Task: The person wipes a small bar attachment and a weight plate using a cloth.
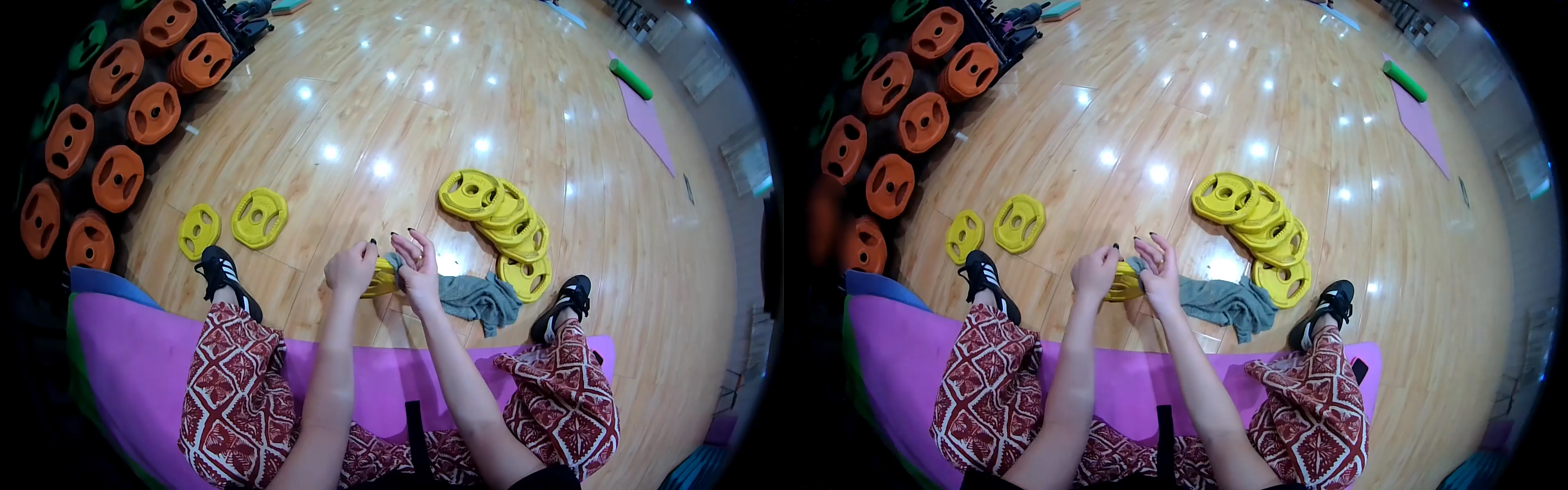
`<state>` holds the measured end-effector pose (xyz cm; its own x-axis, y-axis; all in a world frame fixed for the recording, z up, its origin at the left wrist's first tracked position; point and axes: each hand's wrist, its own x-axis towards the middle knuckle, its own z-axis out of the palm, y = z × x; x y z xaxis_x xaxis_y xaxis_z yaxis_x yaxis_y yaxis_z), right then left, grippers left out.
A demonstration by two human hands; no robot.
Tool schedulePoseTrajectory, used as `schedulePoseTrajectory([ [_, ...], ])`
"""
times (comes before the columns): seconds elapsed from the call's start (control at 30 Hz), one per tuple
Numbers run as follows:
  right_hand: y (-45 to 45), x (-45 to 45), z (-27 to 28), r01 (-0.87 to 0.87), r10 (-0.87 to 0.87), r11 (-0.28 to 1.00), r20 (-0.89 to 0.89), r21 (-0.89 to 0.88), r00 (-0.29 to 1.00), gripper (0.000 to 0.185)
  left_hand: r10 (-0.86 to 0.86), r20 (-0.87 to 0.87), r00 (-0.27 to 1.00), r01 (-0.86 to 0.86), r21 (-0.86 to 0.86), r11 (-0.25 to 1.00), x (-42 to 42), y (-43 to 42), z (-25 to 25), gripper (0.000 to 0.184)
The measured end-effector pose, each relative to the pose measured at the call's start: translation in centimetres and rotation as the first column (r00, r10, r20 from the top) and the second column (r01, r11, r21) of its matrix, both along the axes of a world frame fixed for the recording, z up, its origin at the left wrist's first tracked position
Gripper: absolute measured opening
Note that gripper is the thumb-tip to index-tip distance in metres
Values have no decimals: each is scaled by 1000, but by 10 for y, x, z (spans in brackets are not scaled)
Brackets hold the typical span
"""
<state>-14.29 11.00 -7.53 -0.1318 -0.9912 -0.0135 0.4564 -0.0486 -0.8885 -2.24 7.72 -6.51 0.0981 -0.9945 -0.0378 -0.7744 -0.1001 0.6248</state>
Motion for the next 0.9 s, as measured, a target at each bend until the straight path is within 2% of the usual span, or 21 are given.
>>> schedulePoseTrajectory([
  [0.03, -1, 1, -2, 4, -4, 1000, 2, -1, 1000, 62, -2, -8, 1000, 2, 19, 1000, 1, 0, 1, 30],
  [0.1, -1, 3, -4, -35, 34, 999, -101, -9, 994, 56, -6, -15, 1000, 7, 40, 999, 2, 2, 5, 30],
  [0.13, 0, 5, -4, -39, 44, 999, -139, 37, 989, 46, -5, -11, 1000, 6, 54, 999, 1, 3, 7, 30],
  [0.17, 2, 6, -5, -41, 46, 998, -141, 39, 989, 46, -2, -8, 1000, 3, 69, 998, 1, 4, 9, 29],
  [0.23, 5, 10, -11, -37, 48, 999, -431, 35, 901, 38, -9, -50, 999, 13, 72, 997, -1, 5, 9, 29],
  [0.27, 6, 11, -13, -7, 24, 999, -346, 50, 938, 34, -21, -88, 996, 27, 74, 997, -2, 5, 9, 29],
  [0.3, 5, 12, -15, -7, 24, 999, -347, 50, 938, 34, -20, -89, 996, 26, 74, 997, -1, 5, 9, 29],
  [0.37, 6, 14, -19, 7, -3, 1000, -154, 23, 988, 32, -45, -134, 990, 53, 60, 997, 0, 6, 8, 29],
  [0.4, 7, 13, -17, 5, -1, 1000, -158, 25, 987, 32, -43, -138, 989, 52, 61, 997, 1, 6, 8, 29],
  [0.47, 11, 13, -13, 37, -55, 998, -481, -47, 875, 32, -53, -151, 987, 65, 80, 995, 2, 5, 9, 28],
  [0.6, 14, 11, -15, 15, -4, 1000, -575, 15, 818, 34, -17, -157, 987, 24, 46, 999, 5, 4, 4, 28],
  [0.67, 15, 8, -26, 134, -93, 991, -694, 5, 714, 37, 23, -141, 990, -15, 51, 999, 6, 6, 3, 28],
  [0.7, 16, 4, -31, 130, -90, 992, -696, 4, 713, 37, 27, -142, 989, -20, 51, 999, 5, 7, 3, 28],
  [0.77, 17, -2, -42, 196, -112, 969, -442, 148, 890, 39, 46, -193, 980, -50, -16, 999, 2, 11, 2, 26],
  [0.9, 19, 0, -31, 264, -191, 957, -430, 117, 882, 43, 81, -228, 970, -81, 10, 997, -3, 15, -10, 24],
])
